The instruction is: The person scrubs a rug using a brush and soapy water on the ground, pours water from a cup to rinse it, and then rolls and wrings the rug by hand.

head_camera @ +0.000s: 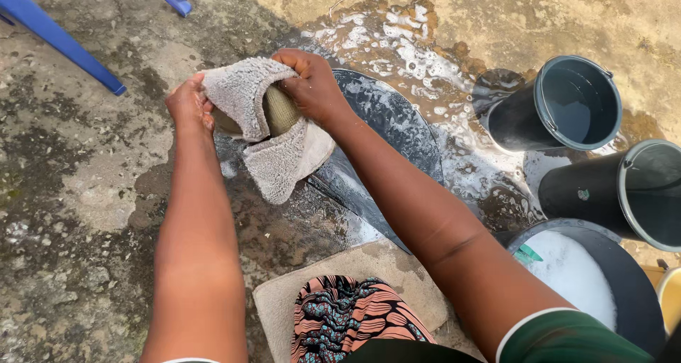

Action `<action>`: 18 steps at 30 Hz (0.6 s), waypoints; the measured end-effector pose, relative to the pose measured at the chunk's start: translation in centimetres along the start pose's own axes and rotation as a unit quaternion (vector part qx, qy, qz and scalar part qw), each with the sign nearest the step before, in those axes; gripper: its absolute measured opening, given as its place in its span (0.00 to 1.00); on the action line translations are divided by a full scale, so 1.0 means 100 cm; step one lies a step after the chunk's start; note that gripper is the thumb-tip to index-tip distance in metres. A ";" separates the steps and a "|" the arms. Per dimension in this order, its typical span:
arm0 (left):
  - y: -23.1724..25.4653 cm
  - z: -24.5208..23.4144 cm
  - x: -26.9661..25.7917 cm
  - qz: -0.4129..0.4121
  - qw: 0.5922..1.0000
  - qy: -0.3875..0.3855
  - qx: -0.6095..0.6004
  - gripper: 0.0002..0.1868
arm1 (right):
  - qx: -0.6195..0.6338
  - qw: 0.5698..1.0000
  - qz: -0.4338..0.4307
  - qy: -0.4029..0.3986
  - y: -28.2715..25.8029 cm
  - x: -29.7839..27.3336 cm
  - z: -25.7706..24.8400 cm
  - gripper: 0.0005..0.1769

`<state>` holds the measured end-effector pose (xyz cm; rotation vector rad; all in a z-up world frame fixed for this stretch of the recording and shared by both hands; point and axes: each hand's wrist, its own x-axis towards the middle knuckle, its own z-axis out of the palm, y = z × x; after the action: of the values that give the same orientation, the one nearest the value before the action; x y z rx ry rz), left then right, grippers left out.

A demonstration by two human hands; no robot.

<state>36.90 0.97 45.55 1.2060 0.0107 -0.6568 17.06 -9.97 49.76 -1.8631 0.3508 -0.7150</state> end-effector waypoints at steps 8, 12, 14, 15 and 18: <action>0.037 0.088 -0.005 -0.005 0.999 -0.029 -0.032 0.25 | 0.247 0.967 0.052 0.022 -0.008 -0.032 -0.042 0.04; 0.047 0.090 -0.011 -0.072 0.993 -0.044 -0.085 0.27 | 0.241 0.969 0.047 0.020 -0.013 -0.045 -0.040 0.07; 0.051 0.088 -0.010 -0.058 0.996 -0.030 -0.052 0.28 | 0.169 0.984 0.048 0.012 -0.016 -0.050 -0.028 0.07; 0.055 0.085 -0.010 -0.050 0.998 -0.016 -0.021 0.30 | 0.173 0.984 0.047 0.013 -0.018 -0.052 -0.019 0.07; 0.069 0.071 -0.009 -0.072 0.997 -0.031 0.007 0.31 | 0.194 0.975 0.105 0.008 -0.021 -0.053 0.007 0.07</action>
<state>37.11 -3.36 54.49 1.2058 0.0409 -0.8214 13.14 -5.73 49.87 -1.4274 0.3818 -0.6056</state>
